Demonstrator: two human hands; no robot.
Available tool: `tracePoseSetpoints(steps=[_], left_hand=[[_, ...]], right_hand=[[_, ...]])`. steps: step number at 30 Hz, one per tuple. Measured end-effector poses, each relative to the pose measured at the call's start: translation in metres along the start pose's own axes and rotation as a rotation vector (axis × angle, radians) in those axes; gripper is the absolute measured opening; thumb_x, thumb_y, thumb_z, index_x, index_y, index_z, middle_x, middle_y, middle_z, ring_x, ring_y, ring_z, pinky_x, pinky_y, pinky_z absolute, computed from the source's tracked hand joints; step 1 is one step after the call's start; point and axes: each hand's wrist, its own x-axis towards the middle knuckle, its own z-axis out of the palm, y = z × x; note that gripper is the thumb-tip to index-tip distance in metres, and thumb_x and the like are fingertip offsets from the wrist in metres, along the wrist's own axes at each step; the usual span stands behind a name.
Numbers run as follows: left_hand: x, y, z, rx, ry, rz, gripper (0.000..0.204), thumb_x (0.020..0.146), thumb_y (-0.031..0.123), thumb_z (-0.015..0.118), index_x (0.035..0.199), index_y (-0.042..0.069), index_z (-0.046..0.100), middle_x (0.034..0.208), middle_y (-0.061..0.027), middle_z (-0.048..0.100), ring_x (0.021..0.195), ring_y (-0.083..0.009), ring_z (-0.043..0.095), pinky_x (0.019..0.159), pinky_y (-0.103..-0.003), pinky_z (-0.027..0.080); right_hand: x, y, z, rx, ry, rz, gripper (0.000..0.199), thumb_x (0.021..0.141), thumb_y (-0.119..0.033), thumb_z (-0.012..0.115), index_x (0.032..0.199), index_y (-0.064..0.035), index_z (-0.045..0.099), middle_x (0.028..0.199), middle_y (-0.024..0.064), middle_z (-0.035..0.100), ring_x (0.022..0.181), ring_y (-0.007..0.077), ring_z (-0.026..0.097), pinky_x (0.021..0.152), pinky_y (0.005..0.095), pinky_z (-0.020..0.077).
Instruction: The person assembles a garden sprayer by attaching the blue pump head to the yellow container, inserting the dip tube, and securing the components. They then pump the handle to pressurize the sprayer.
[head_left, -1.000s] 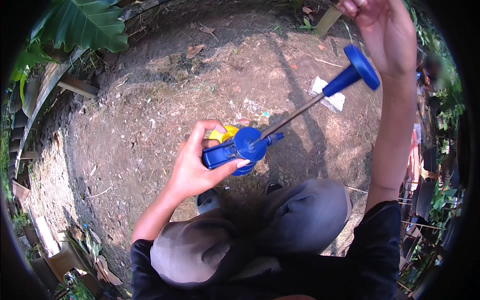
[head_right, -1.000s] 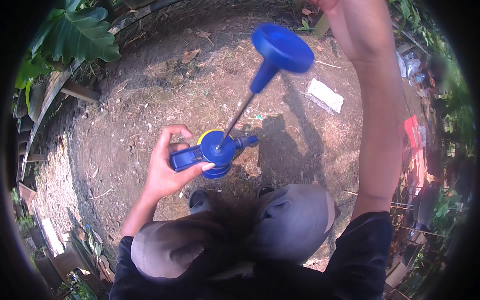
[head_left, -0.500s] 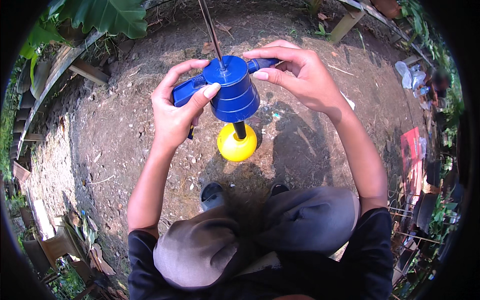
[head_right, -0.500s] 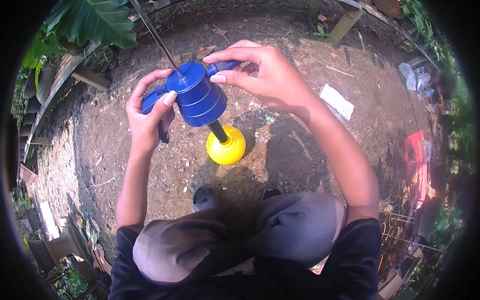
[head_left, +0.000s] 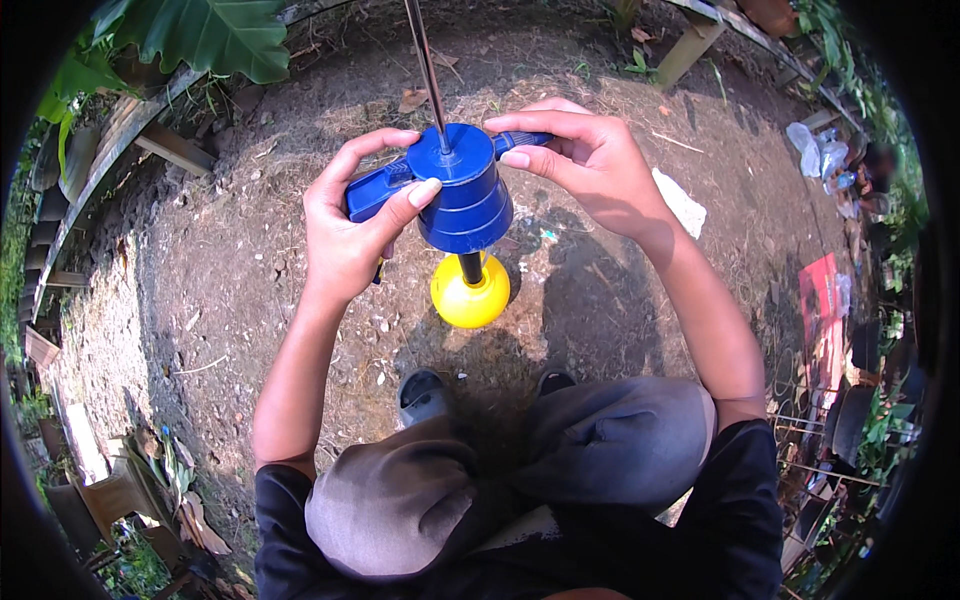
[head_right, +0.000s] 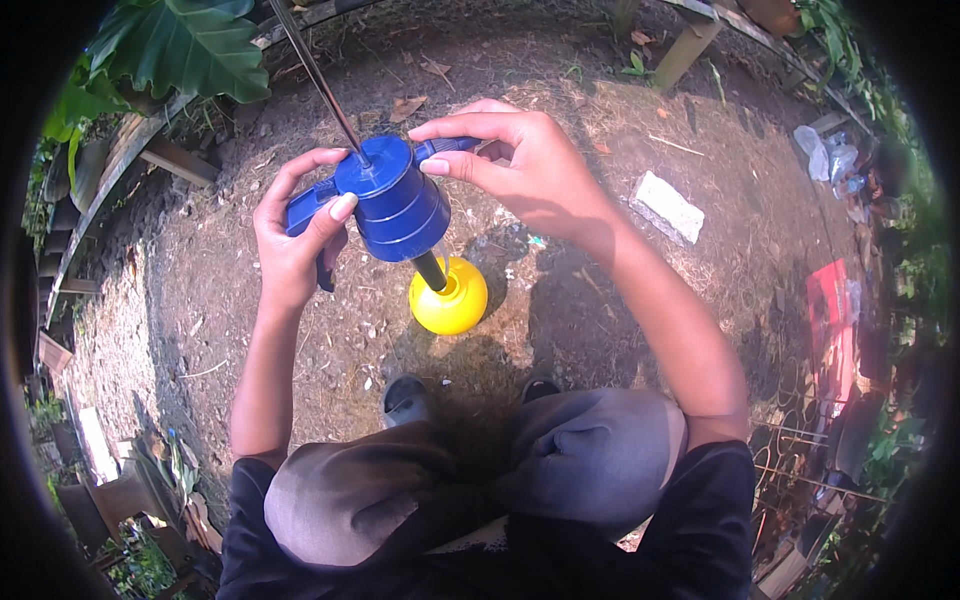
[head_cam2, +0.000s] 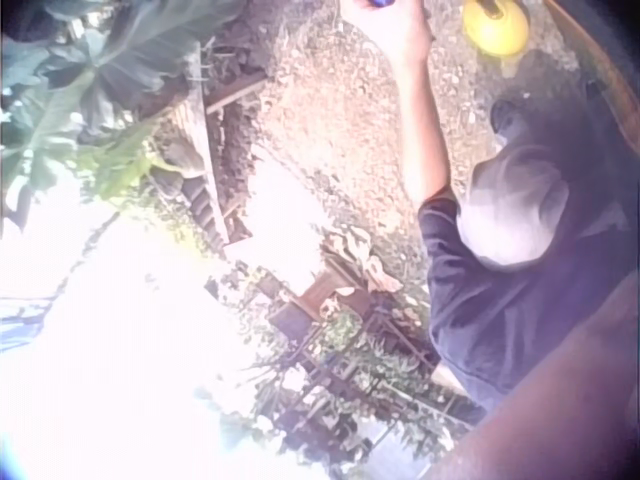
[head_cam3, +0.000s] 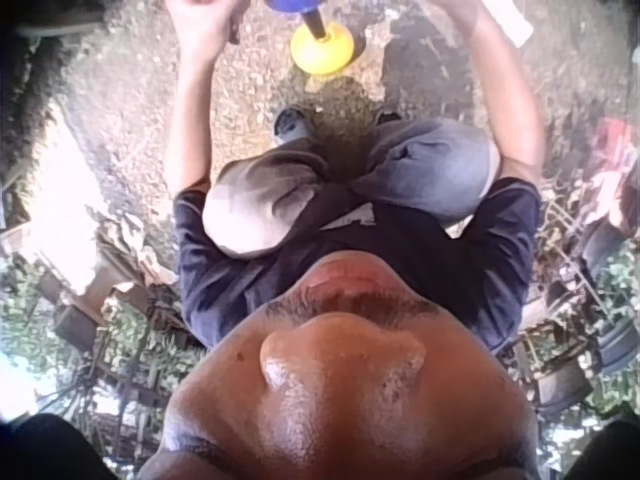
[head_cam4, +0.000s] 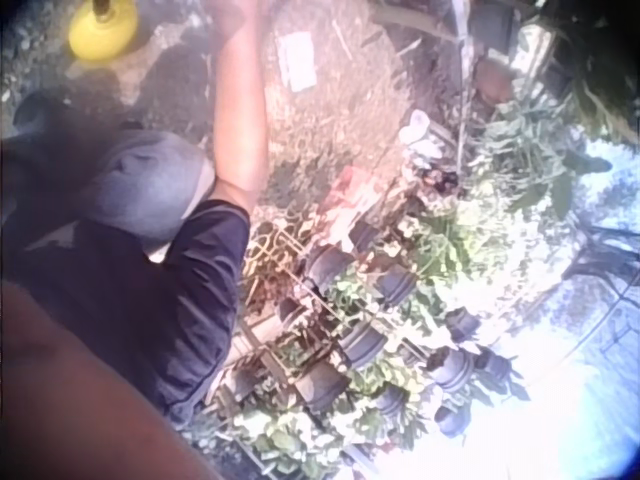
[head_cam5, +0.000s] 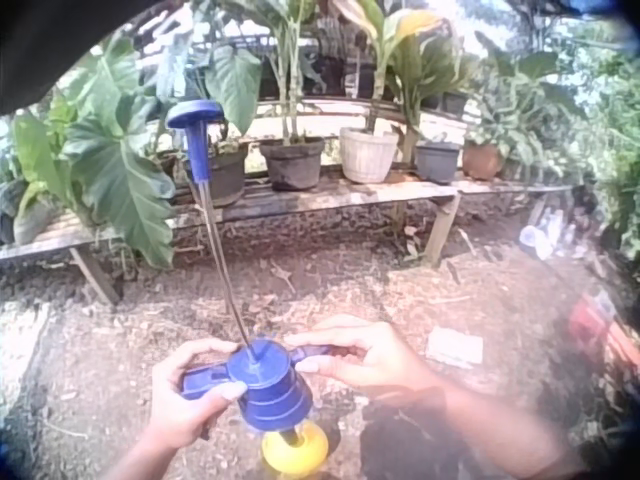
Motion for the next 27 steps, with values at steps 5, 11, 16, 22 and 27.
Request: tracePoseSetpoints(steps=[5, 11, 16, 22, 27], left_hand=[[-0.005, -0.036, -0.001, 0.094, -0.054, 0.03, 0.047, 0.078, 0.018, 0.082, 0.119, 0.005, 0.061, 0.108, -0.0079, 0.066, 0.087, -0.0114, 0.065, 0.075, -0.027, 0.053], [-0.015, -0.033, -0.002, 0.047, -0.105, -0.03, 0.05, 0.078, 0.018, 0.082, 0.121, 0.004, 0.06, 0.109, -0.0089, 0.068, 0.091, -0.0125, 0.067, 0.081, -0.028, 0.054], [-0.02, -0.04, -0.001, 0.107, -0.112, 0.074, 0.049, 0.079, 0.018, 0.081, 0.121, 0.004, 0.06, 0.102, -0.0078, 0.07, 0.091, -0.0122, 0.067, 0.081, -0.028, 0.054], [-0.018, -0.066, 0.002, 0.111, -0.209, -0.037, 0.053, 0.079, 0.019, 0.081, 0.125, 0.007, 0.058, 0.102, -0.0118, 0.071, 0.094, -0.0142, 0.068, 0.082, -0.03, 0.054], [-0.043, -0.12, 0.005, 0.356, -0.464, 0.0, 0.054, 0.08, 0.027, 0.078, 0.126, 0.007, 0.056, 0.106, -0.0168, 0.07, 0.096, -0.0311, 0.071, 0.086, -0.039, 0.055]], right_hand=[[-0.012, 0.031, 0.006, 0.117, -0.013, 0.127, 0.03, 0.087, -0.019, 0.073, 0.114, -0.0077, 0.071, 0.114, 0.0092, 0.066, 0.105, 0.0174, 0.062, 0.09, 0.031, 0.0502], [-0.018, 0.03, 0.002, 0.203, -0.102, 0.201, 0.032, 0.086, -0.018, 0.073, 0.115, -0.004, 0.069, 0.116, 0.0077, 0.068, 0.103, 0.0143, 0.064, 0.087, 0.0278, 0.0519], [-0.024, 0.029, 0.003, 0.237, -0.098, 0.262, 0.034, 0.085, -0.018, 0.074, 0.115, -0.0032, 0.069, 0.115, 0.0088, 0.069, 0.106, 0.0163, 0.063, 0.093, 0.0315, 0.0497], [-0.024, 0.052, -0.001, 0.054, -0.214, 0.33, 0.034, 0.084, -0.022, 0.075, 0.113, -0.0043, 0.069, 0.11, 0.0072, 0.069, 0.106, 0.0168, 0.062, 0.096, 0.0326, 0.0462], [-0.039, 0.09, -0.013, -0.144, -0.587, 0.258, 0.033, 0.09, -0.023, 0.067, 0.119, -0.0084, 0.066, 0.104, 0.0054, 0.069, 0.099, 0.0141, 0.062, 0.091, 0.0329, 0.0468]])
